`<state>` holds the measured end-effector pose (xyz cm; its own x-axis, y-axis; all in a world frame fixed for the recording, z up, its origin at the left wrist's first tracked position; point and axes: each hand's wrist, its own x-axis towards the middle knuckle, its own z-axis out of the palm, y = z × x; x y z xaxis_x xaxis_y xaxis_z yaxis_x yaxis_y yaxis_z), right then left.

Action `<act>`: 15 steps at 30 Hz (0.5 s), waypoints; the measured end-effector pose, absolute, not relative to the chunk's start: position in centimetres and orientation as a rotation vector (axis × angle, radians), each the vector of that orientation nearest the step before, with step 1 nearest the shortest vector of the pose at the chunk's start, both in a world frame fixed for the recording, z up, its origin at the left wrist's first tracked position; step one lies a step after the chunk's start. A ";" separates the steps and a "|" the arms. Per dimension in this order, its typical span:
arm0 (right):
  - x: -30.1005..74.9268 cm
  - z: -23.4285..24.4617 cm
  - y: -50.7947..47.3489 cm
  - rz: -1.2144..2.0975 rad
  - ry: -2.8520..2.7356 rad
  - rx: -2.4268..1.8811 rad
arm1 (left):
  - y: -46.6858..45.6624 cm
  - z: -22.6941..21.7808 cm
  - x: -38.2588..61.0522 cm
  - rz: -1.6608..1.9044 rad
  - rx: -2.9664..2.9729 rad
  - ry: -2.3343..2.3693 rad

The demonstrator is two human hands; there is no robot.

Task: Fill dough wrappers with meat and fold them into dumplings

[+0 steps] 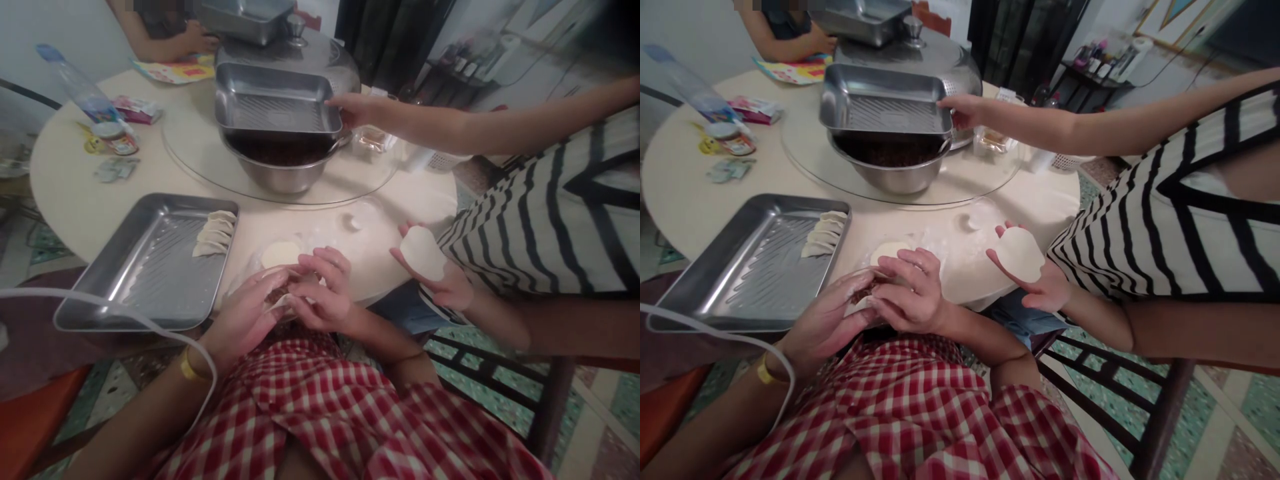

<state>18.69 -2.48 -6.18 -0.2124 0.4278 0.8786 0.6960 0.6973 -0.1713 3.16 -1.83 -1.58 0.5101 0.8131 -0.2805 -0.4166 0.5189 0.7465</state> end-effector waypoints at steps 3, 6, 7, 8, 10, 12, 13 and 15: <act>18.0 -5.5 -2.2 -0.260 -1.682 -0.874 | -2.0 -1.7 3.2 0.795 0.724 0.726; 17.5 -4.9 -1.9 -0.238 -1.598 -0.879 | -2.0 -1.7 3.2 0.795 0.761 0.795; 17.3 -4.8 -1.9 -0.233 -1.591 -0.892 | -2.0 -1.7 3.2 0.797 0.773 0.818; 17.3 -4.8 -1.8 -0.227 -1.586 -0.906 | -2.0 -1.7 3.2 0.801 0.789 0.836; 17.2 -4.8 -1.7 -0.216 -1.575 -0.928 | -2.0 -1.7 3.2 0.801 0.821 0.857; 17.1 -4.9 -1.7 -0.209 -1.553 -0.943 | -1.9 -1.7 3.2 0.796 0.851 0.883; 17.1 -5.0 -1.6 -0.205 -1.544 -0.948 | -1.9 -1.6 3.2 0.795 0.865 0.901; 17.1 -5.0 -1.6 -0.196 -1.529 -0.959 | -1.9 -1.5 3.4 0.794 0.886 0.937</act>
